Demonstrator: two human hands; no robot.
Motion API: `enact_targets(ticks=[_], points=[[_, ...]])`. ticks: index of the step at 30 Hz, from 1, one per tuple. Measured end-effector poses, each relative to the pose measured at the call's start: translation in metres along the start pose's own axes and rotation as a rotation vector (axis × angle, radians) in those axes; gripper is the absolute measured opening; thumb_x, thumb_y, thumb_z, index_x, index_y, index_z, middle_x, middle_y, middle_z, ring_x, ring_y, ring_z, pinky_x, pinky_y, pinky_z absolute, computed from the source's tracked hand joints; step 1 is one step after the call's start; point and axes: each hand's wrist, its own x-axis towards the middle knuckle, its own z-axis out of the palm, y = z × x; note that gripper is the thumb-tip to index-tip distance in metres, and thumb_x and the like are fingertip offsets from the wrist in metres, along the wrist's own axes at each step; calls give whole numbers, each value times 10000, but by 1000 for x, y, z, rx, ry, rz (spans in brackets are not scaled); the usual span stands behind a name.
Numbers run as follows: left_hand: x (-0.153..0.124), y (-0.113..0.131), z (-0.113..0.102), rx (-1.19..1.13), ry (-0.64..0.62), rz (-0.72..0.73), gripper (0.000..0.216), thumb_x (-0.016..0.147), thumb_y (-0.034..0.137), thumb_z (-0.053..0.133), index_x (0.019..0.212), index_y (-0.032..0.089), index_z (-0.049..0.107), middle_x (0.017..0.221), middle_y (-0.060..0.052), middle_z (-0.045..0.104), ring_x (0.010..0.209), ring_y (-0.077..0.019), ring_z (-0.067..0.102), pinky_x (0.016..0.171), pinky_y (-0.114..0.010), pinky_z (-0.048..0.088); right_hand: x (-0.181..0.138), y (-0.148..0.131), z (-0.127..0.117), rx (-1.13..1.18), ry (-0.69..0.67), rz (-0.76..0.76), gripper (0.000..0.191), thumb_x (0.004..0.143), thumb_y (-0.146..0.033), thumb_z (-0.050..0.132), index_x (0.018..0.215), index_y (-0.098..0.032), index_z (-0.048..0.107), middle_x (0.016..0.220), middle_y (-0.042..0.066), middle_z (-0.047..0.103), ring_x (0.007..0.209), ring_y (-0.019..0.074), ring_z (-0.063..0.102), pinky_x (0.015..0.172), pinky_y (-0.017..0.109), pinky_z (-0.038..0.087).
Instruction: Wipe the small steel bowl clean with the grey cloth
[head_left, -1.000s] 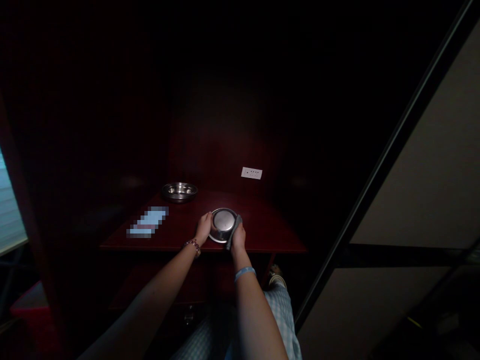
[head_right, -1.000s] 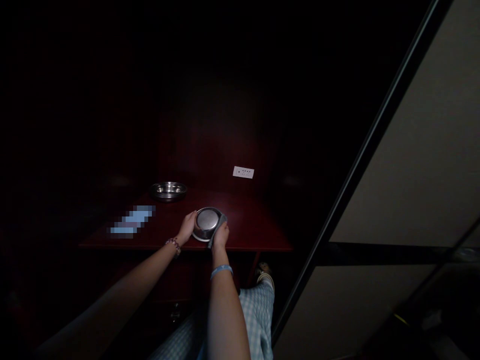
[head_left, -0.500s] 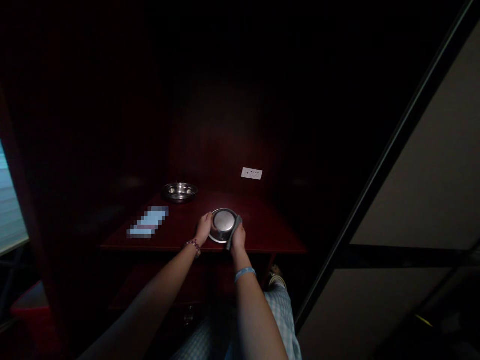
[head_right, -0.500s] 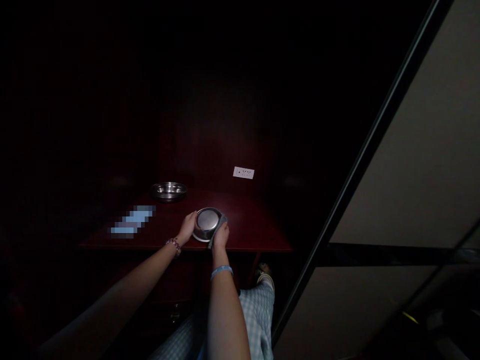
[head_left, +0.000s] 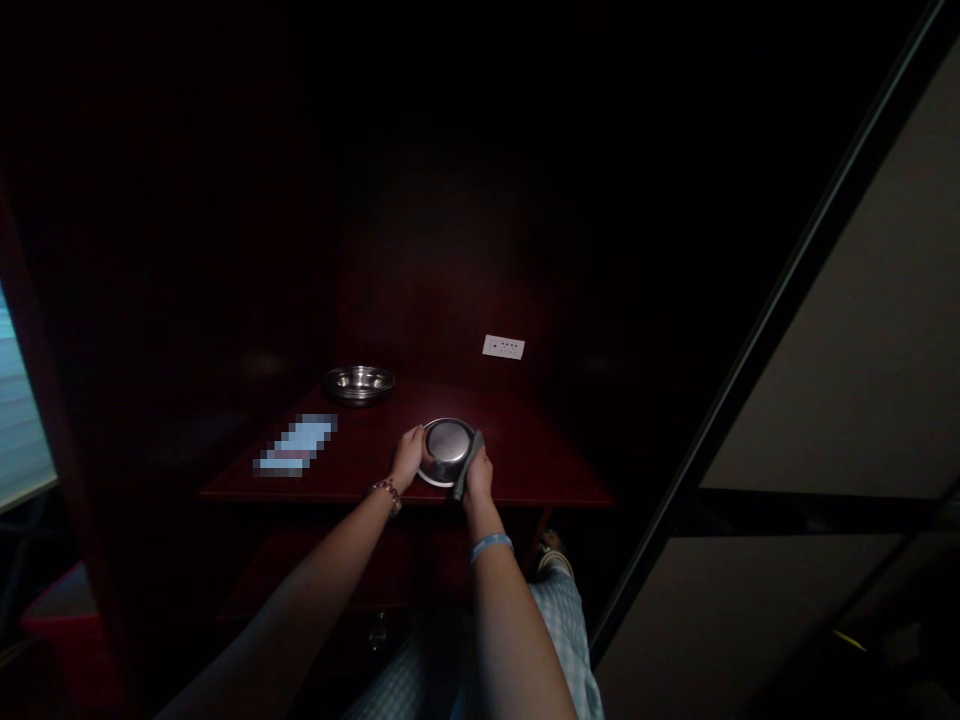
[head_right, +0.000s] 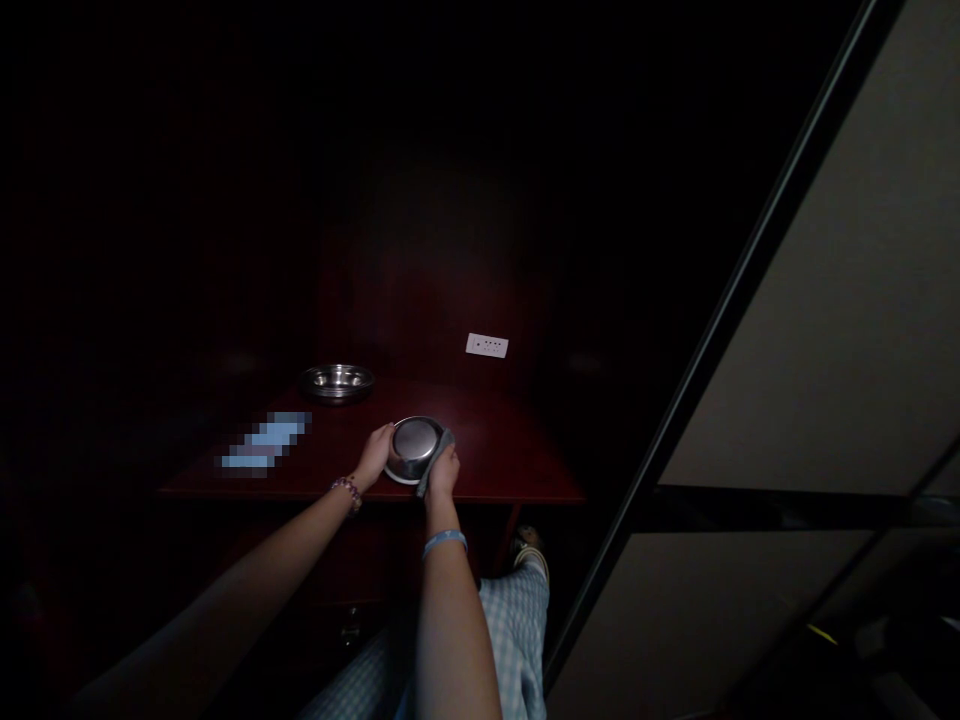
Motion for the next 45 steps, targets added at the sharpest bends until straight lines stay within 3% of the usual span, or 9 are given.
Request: enact_targets(ticks=[15, 21, 30, 38, 45], points=[[-1, 2, 0, -5, -13, -7, 258, 743, 392, 489, 621, 178, 566, 642, -21, 606, 665, -163, 544, 687, -274, 417, -10, -10, 0, 16, -3, 7, 361, 856, -345, 447, 836, -79, 689, 843, 122, 723, 779, 189, 670, 631, 215, 482], [-3, 4, -1, -12, -24, -15, 260, 754, 397, 480, 636, 183, 568, 670, -23, 615, 695, -167, 554, 712, -273, 420, -15, -15, 2, 41, -9, 40, 356, 864, -338, 446, 875, -78, 689, 895, 121, 720, 802, 187, 671, 673, 228, 492], [-3, 7, -2, 40, -6, 31, 226, 771, 383, 458, 644, 201, 501, 627, 21, 519, 643, -136, 491, 672, -241, 394, -18, -16, 3, 87, -23, 67, 362, 887, -323, 424, 935, -71, 680, 883, 107, 723, 814, 182, 670, 689, 232, 502], [-1, 6, -2, 13, -32, 23, 314, 765, 481, 503, 651, 190, 532, 668, -5, 574, 690, -154, 529, 694, -251, 410, -17, -15, 2, 55, -32, 48, 374, 895, -341, 430, 967, -64, 671, 902, 107, 721, 847, 185, 667, 693, 230, 503], [3, -2, -2, -18, -37, -34, 528, 774, 643, 424, 731, 153, 617, 739, -60, 650, 710, -179, 575, 728, -290, 432, -22, -19, 4, 111, -19, 87, 367, 904, -309, 410, 977, -58, 668, 924, 114, 718, 843, 183, 670, 716, 242, 510]])
